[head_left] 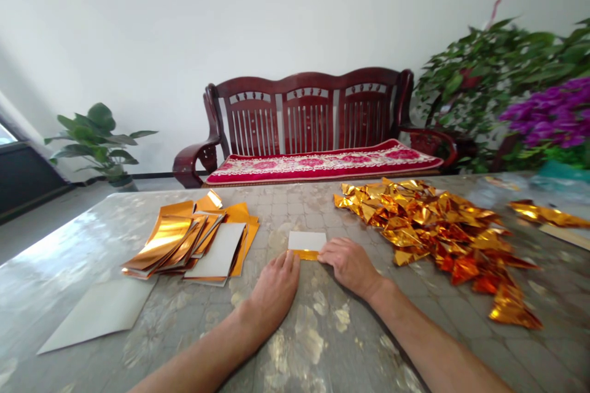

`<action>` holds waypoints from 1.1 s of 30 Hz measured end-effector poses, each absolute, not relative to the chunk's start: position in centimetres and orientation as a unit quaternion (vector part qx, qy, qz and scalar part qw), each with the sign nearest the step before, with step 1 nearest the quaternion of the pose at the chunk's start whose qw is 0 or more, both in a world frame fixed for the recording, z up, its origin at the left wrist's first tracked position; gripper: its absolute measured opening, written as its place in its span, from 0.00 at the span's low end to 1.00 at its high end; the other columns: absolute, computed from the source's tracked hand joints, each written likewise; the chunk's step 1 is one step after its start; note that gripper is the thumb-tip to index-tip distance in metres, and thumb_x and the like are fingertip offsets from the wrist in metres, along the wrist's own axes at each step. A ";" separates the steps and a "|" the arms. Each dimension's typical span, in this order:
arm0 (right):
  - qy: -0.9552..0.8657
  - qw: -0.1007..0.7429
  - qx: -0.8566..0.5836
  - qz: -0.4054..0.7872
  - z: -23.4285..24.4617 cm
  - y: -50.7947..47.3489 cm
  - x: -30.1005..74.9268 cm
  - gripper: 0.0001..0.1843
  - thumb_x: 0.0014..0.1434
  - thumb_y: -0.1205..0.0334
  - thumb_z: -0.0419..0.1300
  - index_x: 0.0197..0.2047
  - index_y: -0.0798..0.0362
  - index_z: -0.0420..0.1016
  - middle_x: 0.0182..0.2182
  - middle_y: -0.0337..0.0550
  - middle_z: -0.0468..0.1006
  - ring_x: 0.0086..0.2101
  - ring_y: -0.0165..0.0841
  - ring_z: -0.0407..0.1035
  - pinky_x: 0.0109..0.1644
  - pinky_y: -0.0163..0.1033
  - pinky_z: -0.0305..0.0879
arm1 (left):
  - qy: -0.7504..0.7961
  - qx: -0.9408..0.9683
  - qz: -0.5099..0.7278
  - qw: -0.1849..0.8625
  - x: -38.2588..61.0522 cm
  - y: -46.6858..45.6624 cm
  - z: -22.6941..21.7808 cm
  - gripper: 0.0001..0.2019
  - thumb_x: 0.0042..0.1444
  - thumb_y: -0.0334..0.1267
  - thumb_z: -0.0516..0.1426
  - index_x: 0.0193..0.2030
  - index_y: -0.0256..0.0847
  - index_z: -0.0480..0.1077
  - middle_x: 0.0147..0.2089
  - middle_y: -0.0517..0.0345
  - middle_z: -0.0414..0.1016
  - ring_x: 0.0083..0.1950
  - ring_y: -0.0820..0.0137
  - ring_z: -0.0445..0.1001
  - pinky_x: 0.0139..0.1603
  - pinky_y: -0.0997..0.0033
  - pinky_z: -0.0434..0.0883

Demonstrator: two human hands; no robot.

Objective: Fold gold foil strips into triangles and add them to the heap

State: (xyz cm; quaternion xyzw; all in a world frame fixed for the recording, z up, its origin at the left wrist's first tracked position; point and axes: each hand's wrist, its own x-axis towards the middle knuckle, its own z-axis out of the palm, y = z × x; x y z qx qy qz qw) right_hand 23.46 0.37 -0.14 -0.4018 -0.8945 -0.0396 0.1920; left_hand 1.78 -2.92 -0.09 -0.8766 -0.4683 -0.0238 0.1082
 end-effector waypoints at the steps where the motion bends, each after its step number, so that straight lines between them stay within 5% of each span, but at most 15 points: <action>1: -0.892 0.193 -0.406 -0.042 -0.2 0.4 23.6 0.13 0.63 0.72 0.55 0.35 0.52 0.81 0.33 0.42 0.80 0.37 0.33 0.69 0.43 0.38 0.58 | -0.471 -0.874 -0.025 0.113 1.7 -3.0 -0.1 0.19 0.61 0.24 0.47 0.57 0.36 0.66 0.55 0.43 0.72 0.54 0.60 0.72 0.51 0.61 0.72; 10: -0.908 0.177 -0.376 -0.049 0.5 -2.0 20.5 0.12 0.56 0.71 0.54 0.26 0.53 0.75 0.28 0.44 0.77 0.32 0.34 0.68 0.39 0.38 0.59 | -0.507 -0.852 -0.108 0.079 1.3 -2.0 0.8 0.11 0.65 0.38 0.51 0.49 0.42 0.72 0.48 0.48 0.74 0.49 0.58 0.70 0.51 0.55 0.67; 14: -0.932 0.227 -0.270 0.081 0.4 -2.5 18.9 0.16 0.54 0.75 0.52 0.35 0.49 0.79 0.33 0.39 0.81 0.37 0.31 0.73 0.42 0.33 0.65 | -0.488 -0.862 -0.129 0.043 0.7 -0.4 0.6 0.16 0.67 0.40 0.51 0.59 0.48 0.69 0.59 0.52 0.72 0.61 0.58 0.66 0.63 0.50 0.59; 18: -0.840 0.346 -0.410 0.082 0.0 -0.8 20.8 0.24 0.49 0.81 0.49 0.37 0.49 0.80 0.36 0.39 0.82 0.39 0.31 0.74 0.47 0.34 0.67 | -0.450 -0.888 -0.097 -0.010 -0.1 1.0 0.6 0.20 0.67 0.45 0.51 0.65 0.55 0.63 0.68 0.56 0.65 0.69 0.56 0.58 0.66 0.42 0.55; 24: -0.865 0.312 -0.388 0.062 -0.2 1.1 22.5 0.29 0.49 0.83 0.50 0.47 0.50 0.79 0.45 0.40 0.81 0.48 0.33 0.69 0.55 0.39 0.64 | -0.404 -0.908 -0.086 -0.062 -0.8 2.4 0.6 0.23 0.65 0.45 0.54 0.67 0.58 0.61 0.71 0.55 0.61 0.72 0.56 0.54 0.68 0.40 0.51; 28: -0.891 0.238 -0.384 0.041 0.2 0.8 21.7 0.20 0.61 0.76 0.52 0.48 0.49 0.78 0.47 0.41 0.80 0.48 0.35 0.68 0.55 0.41 0.63 | -0.420 -0.889 -0.159 -0.093 -0.7 2.2 0.5 0.17 0.63 0.42 0.57 0.59 0.52 0.71 0.65 0.56 0.69 0.66 0.61 0.65 0.67 0.53 0.58; 33: -0.882 0.198 -0.428 0.000 0.8 0.2 21.3 0.13 0.66 0.67 0.53 0.48 0.50 0.77 0.41 0.44 0.77 0.44 0.35 0.67 0.50 0.40 0.62 | -0.460 -0.854 -0.234 -0.073 -0.4 0.1 1.2 0.10 0.64 0.44 0.56 0.45 0.45 0.77 0.47 0.56 0.78 0.50 0.66 0.73 0.54 0.67 0.67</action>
